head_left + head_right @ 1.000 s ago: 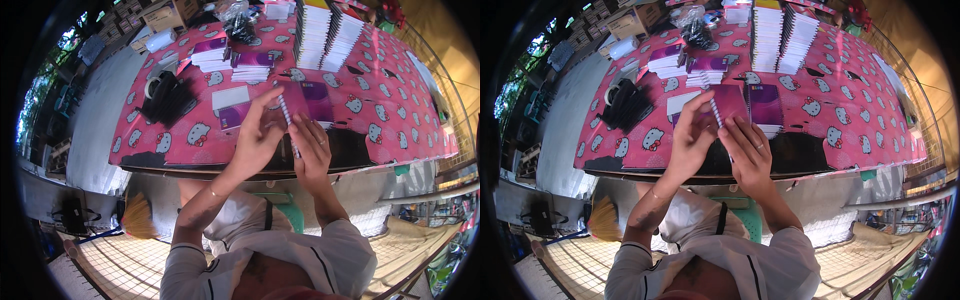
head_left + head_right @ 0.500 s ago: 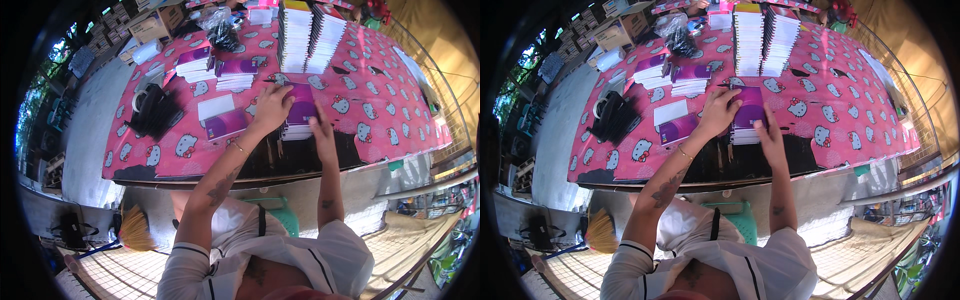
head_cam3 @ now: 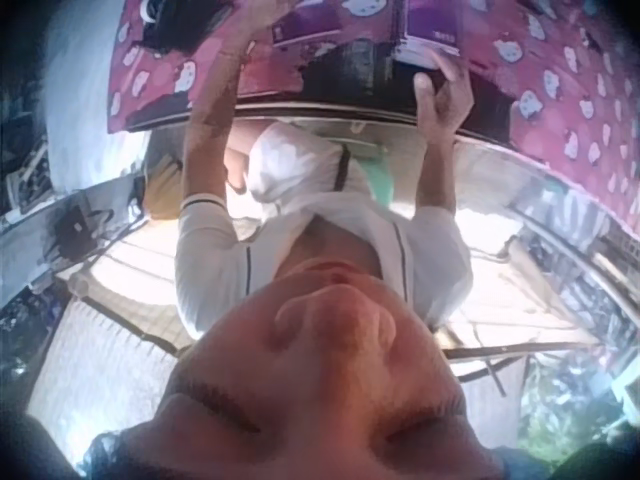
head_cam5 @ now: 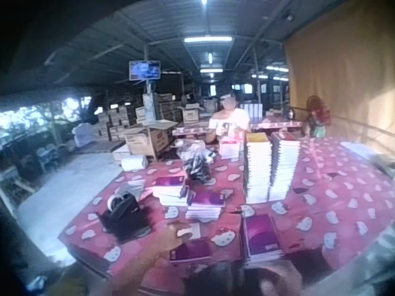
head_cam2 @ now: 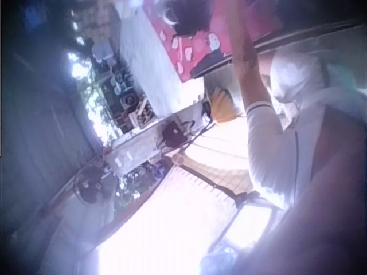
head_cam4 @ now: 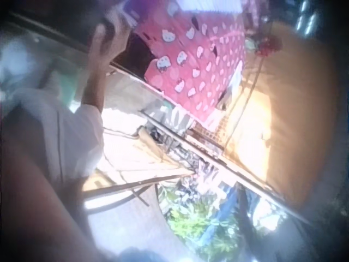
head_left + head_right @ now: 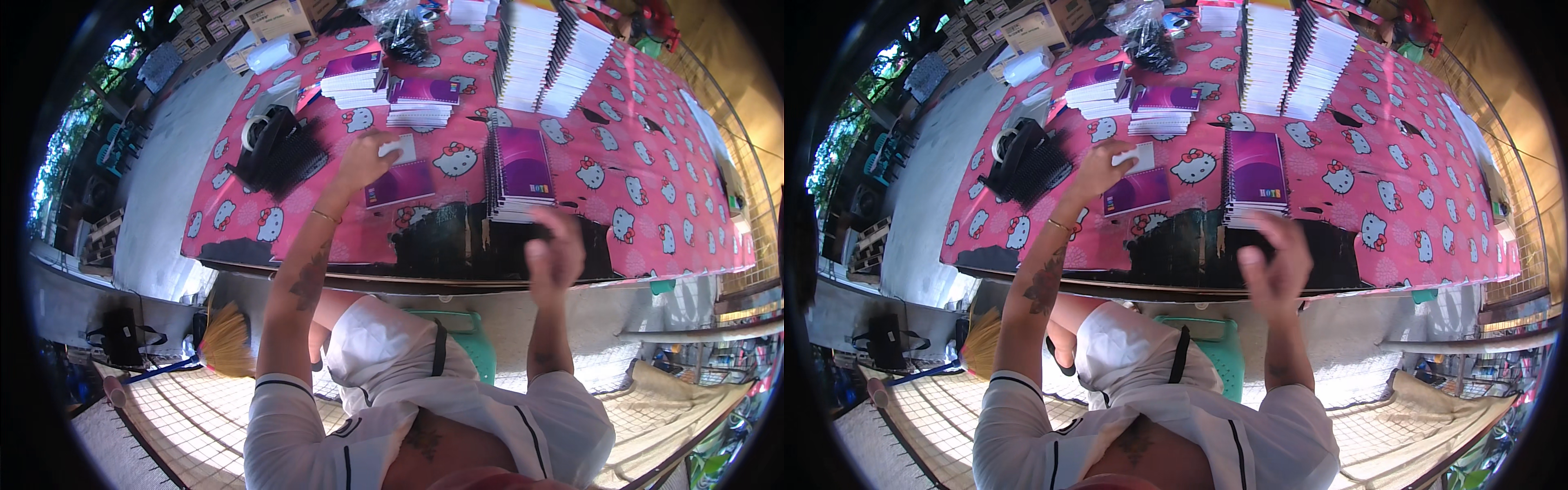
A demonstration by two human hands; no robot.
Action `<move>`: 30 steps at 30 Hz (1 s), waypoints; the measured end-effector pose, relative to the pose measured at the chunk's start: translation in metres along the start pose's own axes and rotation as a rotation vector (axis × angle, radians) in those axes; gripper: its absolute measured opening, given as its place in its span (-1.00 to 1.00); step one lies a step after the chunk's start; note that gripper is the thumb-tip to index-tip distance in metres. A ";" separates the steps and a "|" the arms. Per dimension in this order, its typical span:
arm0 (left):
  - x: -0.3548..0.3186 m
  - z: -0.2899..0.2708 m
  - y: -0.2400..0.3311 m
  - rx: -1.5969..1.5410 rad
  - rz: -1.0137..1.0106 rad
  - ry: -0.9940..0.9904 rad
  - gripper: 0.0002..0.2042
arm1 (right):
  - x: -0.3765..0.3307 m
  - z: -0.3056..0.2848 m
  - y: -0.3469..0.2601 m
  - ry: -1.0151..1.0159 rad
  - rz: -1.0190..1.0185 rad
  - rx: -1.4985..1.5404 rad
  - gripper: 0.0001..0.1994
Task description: The person assembles notebooks by picking up small stacks of pages, aligning them, and sliding them into a purple cover by hand before placing the finished items into a larger stack on the table.
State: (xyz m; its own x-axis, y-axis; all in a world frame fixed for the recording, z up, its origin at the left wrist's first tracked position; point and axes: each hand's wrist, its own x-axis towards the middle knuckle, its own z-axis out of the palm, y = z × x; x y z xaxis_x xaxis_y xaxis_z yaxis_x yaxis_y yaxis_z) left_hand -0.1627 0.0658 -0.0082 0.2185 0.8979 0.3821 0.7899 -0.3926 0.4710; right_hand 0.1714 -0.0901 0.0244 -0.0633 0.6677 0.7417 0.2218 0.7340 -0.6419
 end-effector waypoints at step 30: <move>-0.003 -0.011 0.002 0.125 -0.221 -0.534 -0.09 | -0.035 0.130 0.031 -0.498 0.210 -0.083 -0.64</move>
State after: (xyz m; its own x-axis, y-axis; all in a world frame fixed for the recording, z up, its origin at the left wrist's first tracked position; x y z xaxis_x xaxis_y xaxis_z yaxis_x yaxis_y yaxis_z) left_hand -0.1681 0.0599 -0.0003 0.2737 0.9443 -0.1827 0.9041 -0.1877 0.3840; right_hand 0.0535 -0.0747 -0.0468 -0.4581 0.7914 0.4047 0.3541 0.5801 -0.7336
